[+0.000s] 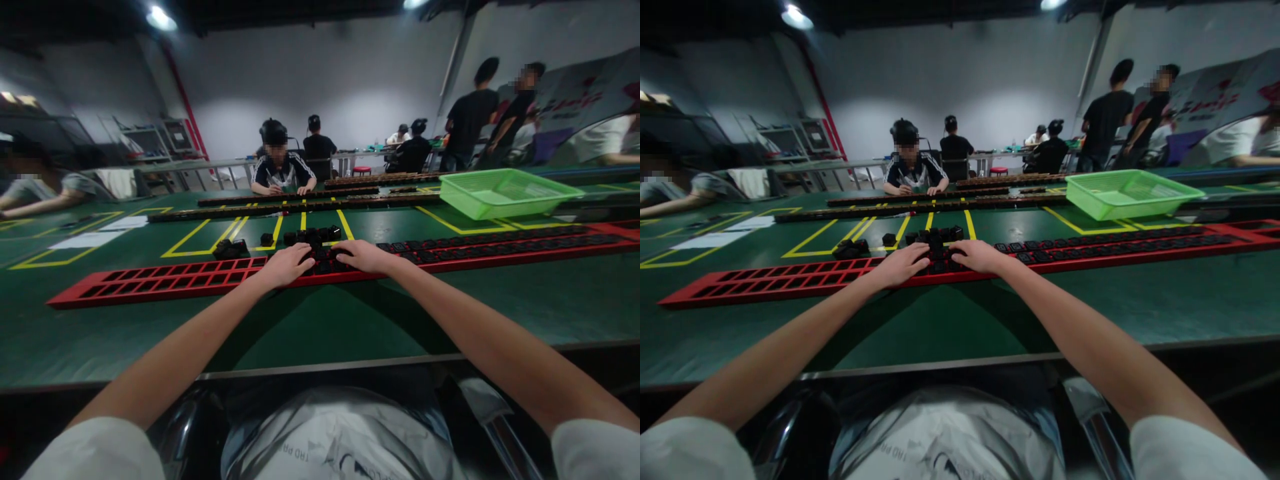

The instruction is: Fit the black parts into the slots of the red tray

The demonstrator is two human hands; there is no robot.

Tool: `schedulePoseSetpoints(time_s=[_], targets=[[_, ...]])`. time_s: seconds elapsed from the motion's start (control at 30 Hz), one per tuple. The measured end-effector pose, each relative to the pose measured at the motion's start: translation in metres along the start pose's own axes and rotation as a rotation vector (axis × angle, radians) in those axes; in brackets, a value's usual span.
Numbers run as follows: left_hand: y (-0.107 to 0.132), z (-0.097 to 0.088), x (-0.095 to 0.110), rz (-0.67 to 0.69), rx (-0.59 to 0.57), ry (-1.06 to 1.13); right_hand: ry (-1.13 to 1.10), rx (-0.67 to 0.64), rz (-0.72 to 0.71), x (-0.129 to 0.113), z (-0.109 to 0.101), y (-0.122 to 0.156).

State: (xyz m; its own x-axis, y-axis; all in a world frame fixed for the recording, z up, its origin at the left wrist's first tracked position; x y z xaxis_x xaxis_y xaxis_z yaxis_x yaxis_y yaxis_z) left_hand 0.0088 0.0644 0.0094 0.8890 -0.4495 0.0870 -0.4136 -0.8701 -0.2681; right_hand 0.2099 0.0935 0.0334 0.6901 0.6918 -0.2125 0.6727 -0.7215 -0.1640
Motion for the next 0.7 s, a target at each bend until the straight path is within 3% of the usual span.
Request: schedulePoseSetpoints(time_s=[0.13,0.33,0.57,0.7], targets=[[0.001,-0.003,0.005,-0.004,0.029,-0.021,-0.004,0.015,0.006,0.001,-0.002,0.002],[0.000,-0.002,0.005,-0.057,-0.016,-0.014,-0.020,0.005,0.022,0.003,0.000,0.002],[-0.001,-0.001,0.005,-0.023,-0.008,0.073,-0.038,0.014,0.020,0.006,0.003,0.001],[-0.003,0.000,-0.001,-0.064,0.013,0.039,-0.065,0.074,-0.001,0.011,0.002,-0.002]])
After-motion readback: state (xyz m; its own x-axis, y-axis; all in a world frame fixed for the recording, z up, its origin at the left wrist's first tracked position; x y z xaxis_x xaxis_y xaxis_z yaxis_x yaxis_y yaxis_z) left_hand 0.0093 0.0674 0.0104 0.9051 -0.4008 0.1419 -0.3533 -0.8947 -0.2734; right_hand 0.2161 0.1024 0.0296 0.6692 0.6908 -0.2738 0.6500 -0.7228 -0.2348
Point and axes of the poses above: each hand's wrist, its own y-axis away from the middle knuckle, its own z-axis out of the palm, x = y × z, the point moved 6 cm from there along -y, towards the middle knuckle, and after that the axes turned 4 degrees about x, right-handed, at the moved point
